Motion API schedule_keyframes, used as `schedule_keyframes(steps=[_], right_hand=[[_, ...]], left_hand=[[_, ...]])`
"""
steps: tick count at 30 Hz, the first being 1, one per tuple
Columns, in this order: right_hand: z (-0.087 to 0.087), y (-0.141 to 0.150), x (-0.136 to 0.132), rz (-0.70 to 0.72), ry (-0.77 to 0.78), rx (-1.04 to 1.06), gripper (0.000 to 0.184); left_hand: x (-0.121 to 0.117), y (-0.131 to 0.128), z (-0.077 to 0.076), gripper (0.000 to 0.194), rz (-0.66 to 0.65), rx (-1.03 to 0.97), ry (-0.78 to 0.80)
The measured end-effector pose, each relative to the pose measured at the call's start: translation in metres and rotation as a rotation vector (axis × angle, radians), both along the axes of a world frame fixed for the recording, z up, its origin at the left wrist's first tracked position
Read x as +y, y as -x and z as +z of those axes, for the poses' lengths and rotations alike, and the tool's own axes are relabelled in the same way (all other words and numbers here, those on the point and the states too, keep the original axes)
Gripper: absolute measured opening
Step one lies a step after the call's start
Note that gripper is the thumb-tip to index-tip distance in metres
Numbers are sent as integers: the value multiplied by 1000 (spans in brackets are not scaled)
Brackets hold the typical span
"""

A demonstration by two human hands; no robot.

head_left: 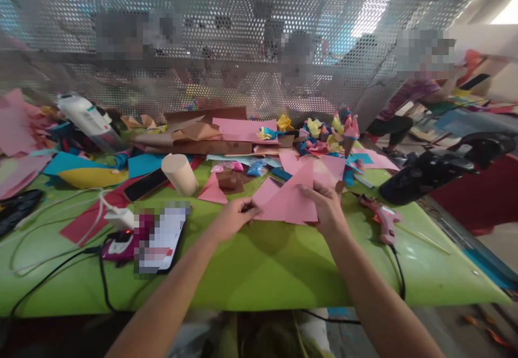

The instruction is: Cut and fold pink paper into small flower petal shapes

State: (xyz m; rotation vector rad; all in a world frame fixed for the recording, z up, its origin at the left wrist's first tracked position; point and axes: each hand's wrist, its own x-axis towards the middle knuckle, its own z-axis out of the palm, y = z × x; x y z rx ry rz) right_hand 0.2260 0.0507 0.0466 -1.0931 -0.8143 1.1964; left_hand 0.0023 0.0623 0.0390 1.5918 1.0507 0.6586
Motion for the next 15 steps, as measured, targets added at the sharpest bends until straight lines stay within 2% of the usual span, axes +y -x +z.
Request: schedule_keyframes(steps=[5, 10, 12, 15], right_hand=[[-1, 2, 0, 15, -24, -30, 35], [-4, 7, -2, 95, -32, -115, 33], [-6, 8, -3, 128, -48, -144, 32], [-8, 8, -3, 42, -125, -239, 35]], left_hand=[[1, 3, 6, 31, 112, 55, -120], [-3, -5, 1, 29, 38, -21, -120], [-4, -8, -1, 27, 51, -63, -110], [-5, -9, -1, 21, 124, -65, -127]])
